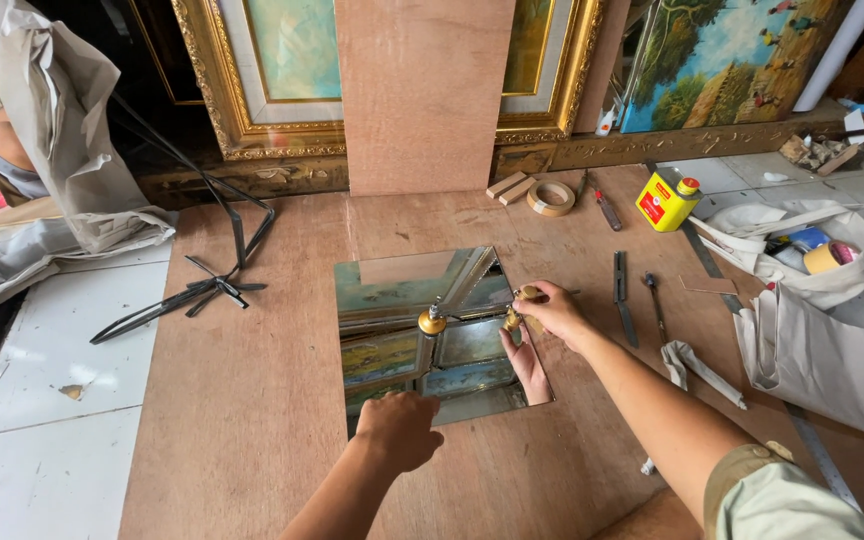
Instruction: The person uses a glass cutter to score a small square mirror placed on a work surface. They repeatedly score the same line, adjust the cutter, and apply pressure to snap the mirror along the scored line. The person then picks up a plastic bottle and opens it.
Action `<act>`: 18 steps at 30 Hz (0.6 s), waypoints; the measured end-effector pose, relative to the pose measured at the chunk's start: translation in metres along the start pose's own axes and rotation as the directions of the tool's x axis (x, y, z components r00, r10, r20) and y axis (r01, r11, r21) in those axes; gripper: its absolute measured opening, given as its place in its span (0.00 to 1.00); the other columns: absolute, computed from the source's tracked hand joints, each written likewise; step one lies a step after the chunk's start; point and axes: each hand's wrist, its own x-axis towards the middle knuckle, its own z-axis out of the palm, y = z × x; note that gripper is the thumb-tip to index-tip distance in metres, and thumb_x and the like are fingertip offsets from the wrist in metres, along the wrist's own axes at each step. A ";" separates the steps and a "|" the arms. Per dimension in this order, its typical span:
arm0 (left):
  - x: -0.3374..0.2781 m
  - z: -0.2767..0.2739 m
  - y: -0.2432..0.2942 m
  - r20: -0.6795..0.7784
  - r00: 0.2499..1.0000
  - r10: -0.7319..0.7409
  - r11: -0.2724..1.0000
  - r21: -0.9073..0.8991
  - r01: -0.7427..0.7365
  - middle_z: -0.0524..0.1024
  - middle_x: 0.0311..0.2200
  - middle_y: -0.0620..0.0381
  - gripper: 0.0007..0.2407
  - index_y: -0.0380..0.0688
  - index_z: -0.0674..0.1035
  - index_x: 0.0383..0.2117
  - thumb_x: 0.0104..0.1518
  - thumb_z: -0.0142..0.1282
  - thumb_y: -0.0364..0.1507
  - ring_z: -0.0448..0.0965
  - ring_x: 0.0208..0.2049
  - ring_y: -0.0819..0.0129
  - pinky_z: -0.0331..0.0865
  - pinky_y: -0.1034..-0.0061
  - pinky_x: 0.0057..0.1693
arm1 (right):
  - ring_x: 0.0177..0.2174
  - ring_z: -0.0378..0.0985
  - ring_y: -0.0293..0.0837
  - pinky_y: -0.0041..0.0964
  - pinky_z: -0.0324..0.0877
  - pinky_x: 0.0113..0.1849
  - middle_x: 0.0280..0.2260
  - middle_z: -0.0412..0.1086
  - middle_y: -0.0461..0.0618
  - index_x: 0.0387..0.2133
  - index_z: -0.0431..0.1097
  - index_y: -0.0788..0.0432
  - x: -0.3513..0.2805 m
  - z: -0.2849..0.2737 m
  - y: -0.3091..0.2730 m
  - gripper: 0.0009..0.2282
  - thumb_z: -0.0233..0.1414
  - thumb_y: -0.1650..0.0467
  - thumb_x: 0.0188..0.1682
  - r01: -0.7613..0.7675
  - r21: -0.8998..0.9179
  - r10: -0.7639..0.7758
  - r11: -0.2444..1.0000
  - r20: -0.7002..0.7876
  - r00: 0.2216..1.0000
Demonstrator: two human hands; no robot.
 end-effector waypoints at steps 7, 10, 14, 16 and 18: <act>-0.002 -0.015 0.000 -0.124 0.989 -0.083 0.992 -0.106 0.070 0.86 0.44 0.58 0.12 0.57 0.82 0.53 0.68 0.55 0.39 0.87 0.46 0.56 0.81 0.53 0.50 | 0.46 0.81 0.45 0.40 0.72 0.42 0.47 0.80 0.45 0.50 0.79 0.50 -0.030 -0.013 -0.037 0.25 0.58 0.49 0.48 0.080 -0.369 -0.103 0.926 -0.043 0.994; -0.006 -0.018 0.003 -0.085 0.992 -0.089 0.988 -0.132 0.077 0.86 0.45 0.58 0.11 0.55 0.83 0.50 0.69 0.56 0.40 0.87 0.46 0.56 0.80 0.54 0.50 | 0.58 0.80 0.53 0.51 0.76 0.56 0.64 0.74 0.56 0.58 0.76 0.55 -0.014 -0.024 -0.052 0.30 0.35 0.50 0.60 0.019 -0.238 -0.038 0.971 -0.074 0.997; -0.003 -0.011 0.005 -0.063 0.996 -0.066 0.994 -0.096 0.060 0.85 0.44 0.58 0.10 0.56 0.83 0.49 0.70 0.54 0.41 0.87 0.46 0.56 0.80 0.56 0.48 | 0.51 0.81 0.44 0.40 0.68 0.55 0.50 0.84 0.46 0.50 0.85 0.48 0.075 -0.026 -0.024 0.21 0.52 0.52 0.57 -0.068 -0.220 0.084 0.973 0.063 0.994; -0.001 -0.011 0.004 -0.058 0.996 -0.067 0.994 -0.094 0.061 0.85 0.43 0.59 0.10 0.56 0.83 0.47 0.70 0.54 0.40 0.87 0.44 0.57 0.80 0.58 0.47 | 0.50 0.82 0.43 0.35 0.67 0.54 0.50 0.85 0.47 0.47 0.88 0.52 0.108 -0.019 -0.018 0.22 0.56 0.52 0.53 -0.081 -0.279 0.127 0.957 0.153 0.980; -0.001 -0.011 0.003 -0.059 0.995 -0.075 0.992 -0.107 0.068 0.87 0.43 0.61 0.09 0.58 0.84 0.46 0.69 0.54 0.40 0.87 0.45 0.57 0.79 0.57 0.48 | 0.24 0.63 0.41 0.40 0.56 0.31 0.22 0.68 0.44 0.22 0.73 0.50 0.125 -0.011 -0.020 0.14 0.66 0.56 0.45 -0.082 -0.566 0.201 0.821 0.151 0.968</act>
